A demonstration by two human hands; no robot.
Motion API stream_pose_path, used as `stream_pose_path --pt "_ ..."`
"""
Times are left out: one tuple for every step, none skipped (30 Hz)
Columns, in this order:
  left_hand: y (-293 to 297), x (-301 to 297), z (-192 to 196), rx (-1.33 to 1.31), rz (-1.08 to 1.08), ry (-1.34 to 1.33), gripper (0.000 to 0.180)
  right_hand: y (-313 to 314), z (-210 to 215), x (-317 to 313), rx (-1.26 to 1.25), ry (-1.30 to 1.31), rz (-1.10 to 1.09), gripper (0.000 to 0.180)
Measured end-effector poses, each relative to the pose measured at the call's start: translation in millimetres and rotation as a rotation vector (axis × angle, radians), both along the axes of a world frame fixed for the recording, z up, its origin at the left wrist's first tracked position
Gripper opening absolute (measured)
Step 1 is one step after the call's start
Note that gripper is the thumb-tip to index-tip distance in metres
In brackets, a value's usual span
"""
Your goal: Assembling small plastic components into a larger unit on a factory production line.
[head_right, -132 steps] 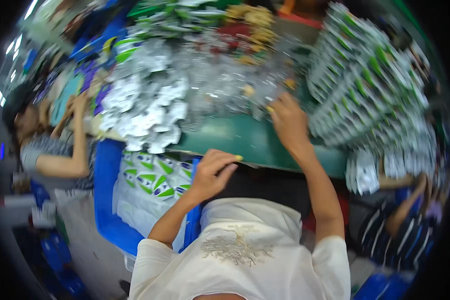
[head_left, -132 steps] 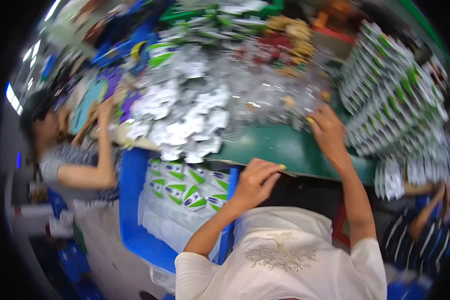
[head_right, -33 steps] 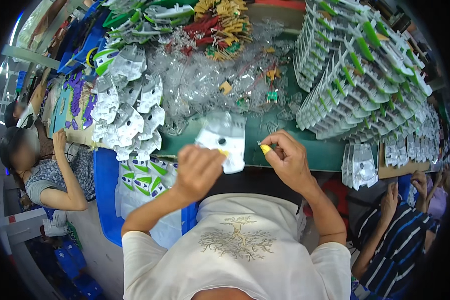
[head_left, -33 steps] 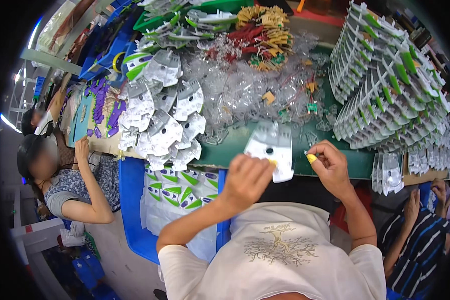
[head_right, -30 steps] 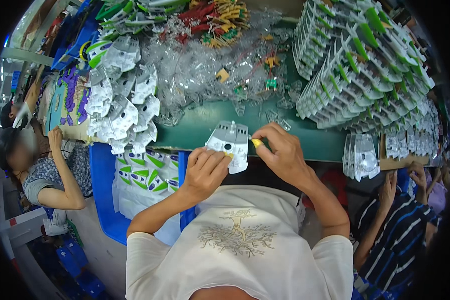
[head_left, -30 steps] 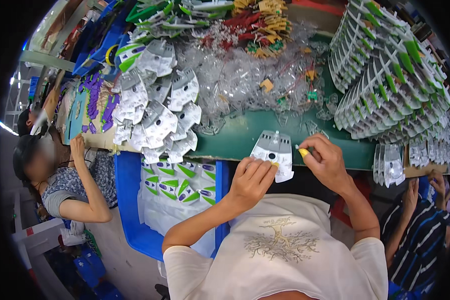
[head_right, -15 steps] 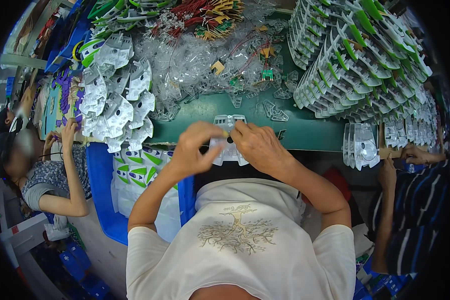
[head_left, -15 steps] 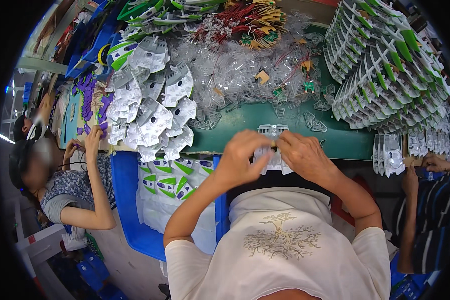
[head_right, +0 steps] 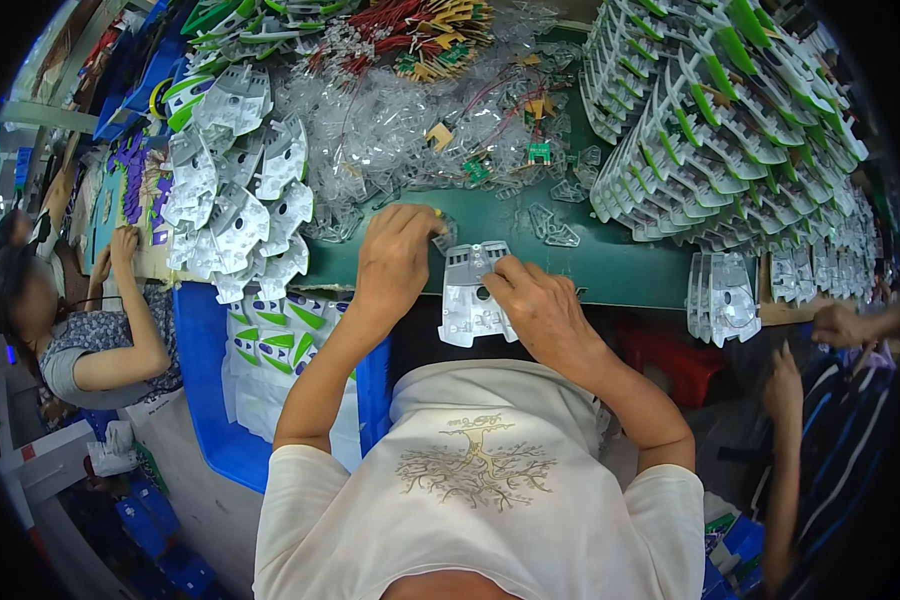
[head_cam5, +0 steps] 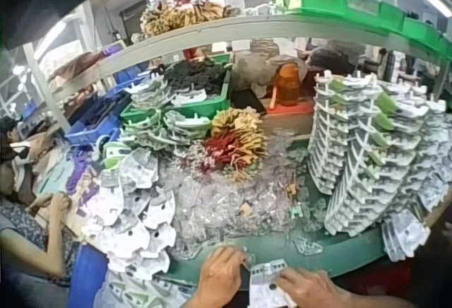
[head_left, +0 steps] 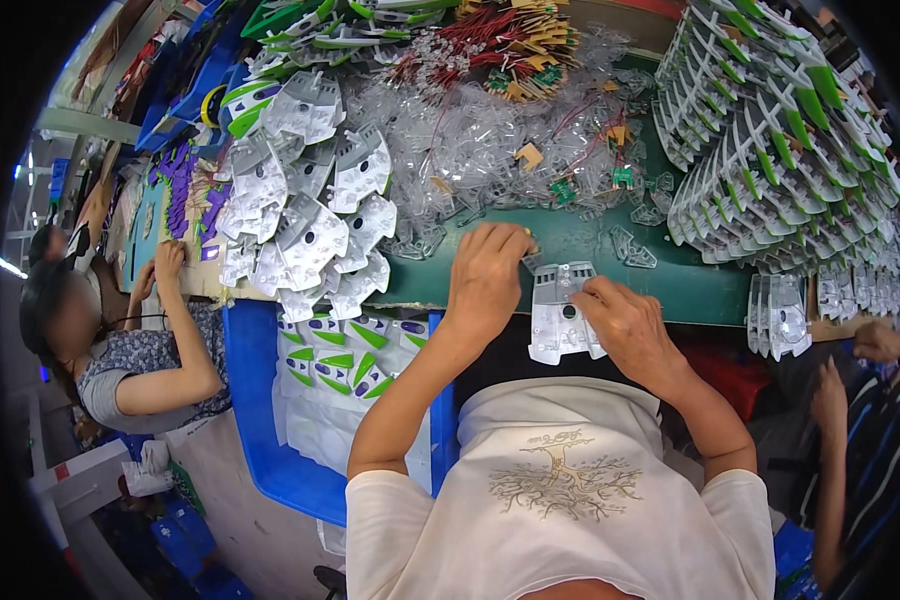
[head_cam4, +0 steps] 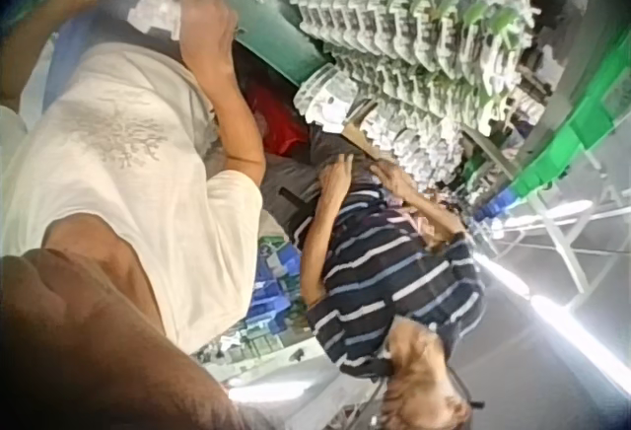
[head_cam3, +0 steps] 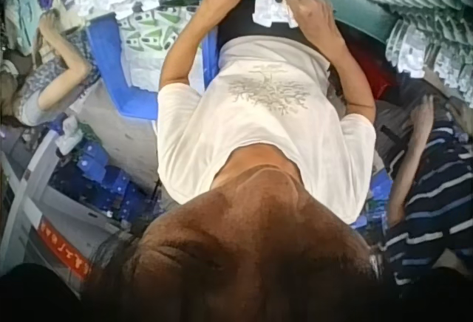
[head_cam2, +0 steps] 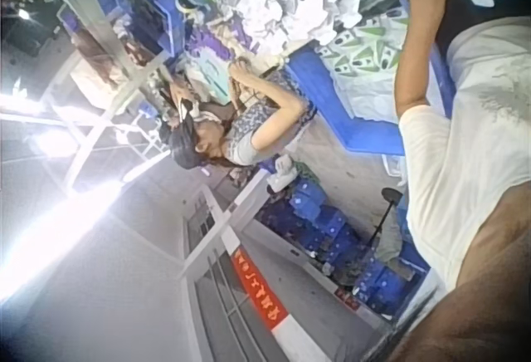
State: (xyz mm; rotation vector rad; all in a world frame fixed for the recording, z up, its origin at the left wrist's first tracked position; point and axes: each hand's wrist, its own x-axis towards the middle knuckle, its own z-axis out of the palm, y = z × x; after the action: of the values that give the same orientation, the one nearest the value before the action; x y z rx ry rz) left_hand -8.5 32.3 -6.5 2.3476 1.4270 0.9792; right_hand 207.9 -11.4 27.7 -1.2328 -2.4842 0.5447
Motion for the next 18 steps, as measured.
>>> stream_pose_path --pt "-2 -4 -3 0.076 0.014 -0.026 0.016 0 1 1 0.005 0.009 -0.004 0.025" --pt "-6 -5 -4 0.073 0.016 -0.022 0.016 0 3 2 0.007 0.012 -0.003 0.026" --pt "-11 -4 -6 0.027 0.069 -0.079 0.015 0 3 2 0.004 0.015 -0.001 0.026" --pt "-14 -4 -7 -0.019 0.121 -0.136 0.016 0 4 2 -0.003 0.008 -0.005 0.027" --pt "-16 -1 -2 -0.072 0.102 -0.123 0.018 0 4 3 -0.009 0.0 -0.009 0.028" --pt "-17 2 0 -0.074 0.102 -0.125 0.018 0 3 3 -0.011 -0.003 -0.008 0.028" --pt "-17 4 2 -0.103 0.111 -0.079 0.019 -1 1 3 -0.012 0.009 -0.014 0.029" --pt "-17 6 5 -0.131 0.121 -0.033 0.02 0 1 3 -0.012 0.021 -0.019 0.03" --pt "-17 5 6 -0.134 0.099 -0.016 0.021 1 2 3 -0.013 0.018 -0.018 0.03" --pt "-18 4 8 -0.136 0.099 -0.019 0.021 2 3 4 -0.02 0.022 -0.008 0.03" --pt "-19 2 9 -0.141 0.063 0.002 0.021 2 3 4 -0.029 0.028 -0.004 0.03" --pt "-21 0 9 -0.146 0.026 0.024 0.021 2 4 4 -0.032 0.027 -0.009 0.03" --pt "-23 -3 9 -0.15 0.021 0.023 0.021 3 6 4 -0.036 0.02 -0.006 0.031" --pt "-26 -6 8 -0.125 -0.044 -0.055 0.021 4 7 4 -0.04 0.014 -0.007 0.031" --pt "-29 -7 8 -0.1 -0.108 -0.134 0.021 5 6 5 -0.044 0.013 -0.017 0.031" --pt "-34 -6 9 -0.099 -0.171 -0.139 0.026 7 6 6 -0.035 0.014 0.008 0.031" --pt "-38 -4 8 -0.104 -0.172 -0.141 0.026 9 5 7 -0.025 0.015 0.042 0.031" --pt "-41 0 7 -0.056 -0.222 -0.128 0.029 9 3 8 -0.023 -0.013 0.051 0.031"
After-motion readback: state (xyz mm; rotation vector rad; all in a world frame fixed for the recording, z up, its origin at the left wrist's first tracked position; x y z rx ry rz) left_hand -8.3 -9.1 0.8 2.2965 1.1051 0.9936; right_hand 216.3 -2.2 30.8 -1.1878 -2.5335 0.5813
